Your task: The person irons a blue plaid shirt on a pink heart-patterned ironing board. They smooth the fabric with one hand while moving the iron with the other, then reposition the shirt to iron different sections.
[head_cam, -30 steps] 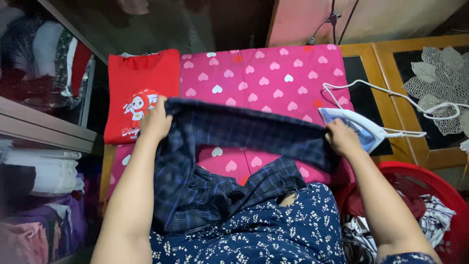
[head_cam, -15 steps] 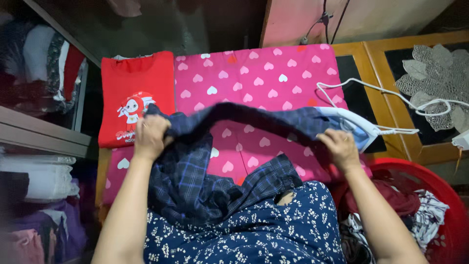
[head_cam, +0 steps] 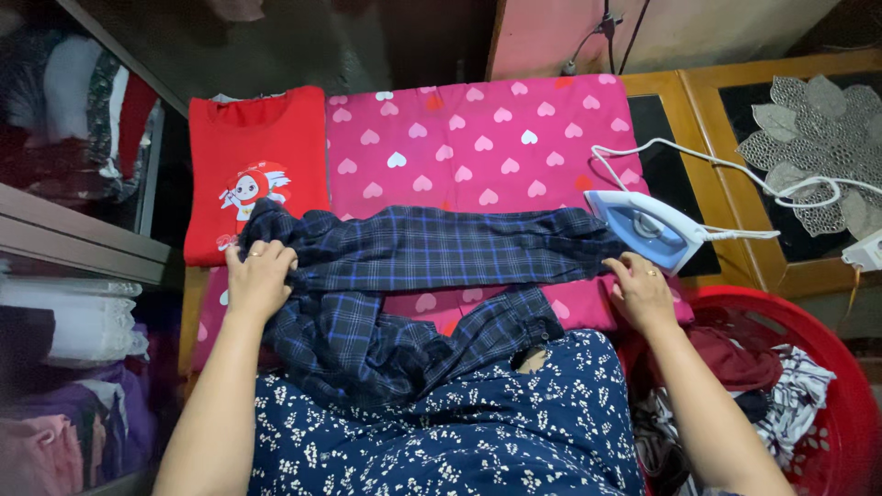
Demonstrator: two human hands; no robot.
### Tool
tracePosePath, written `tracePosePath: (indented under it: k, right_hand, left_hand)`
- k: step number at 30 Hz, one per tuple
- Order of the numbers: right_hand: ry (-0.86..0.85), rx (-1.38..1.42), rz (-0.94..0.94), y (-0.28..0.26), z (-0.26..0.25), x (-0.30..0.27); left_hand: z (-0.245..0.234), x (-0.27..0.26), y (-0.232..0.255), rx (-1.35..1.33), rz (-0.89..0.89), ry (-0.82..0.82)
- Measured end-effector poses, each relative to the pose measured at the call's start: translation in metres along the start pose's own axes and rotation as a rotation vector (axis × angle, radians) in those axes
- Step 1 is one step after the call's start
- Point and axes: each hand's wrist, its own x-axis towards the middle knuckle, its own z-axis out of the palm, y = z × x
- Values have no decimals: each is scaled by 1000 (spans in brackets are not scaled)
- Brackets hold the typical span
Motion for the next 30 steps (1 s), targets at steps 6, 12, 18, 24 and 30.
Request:
tracePosePath:
  k: [6,12,18,24,30]
  right_hand:
    - [67,-197,-40,-12,16,14]
    - [-26,-251,-118,5,31,26]
    - [171,-7,-117,19,-5,1]
    - [-162,142,-140,2,-30,-33]
    - [-49,310,-15,-5,-14,9]
  left_hand:
    - [-41,19,60,-262,154,-37]
    - [16,26,93,-84,329,31]
    - [43,4,55,-137,280,-42]
    - [13,-2,51,-215,343,-132]
    - [-39,29,79,-333,275,-395]
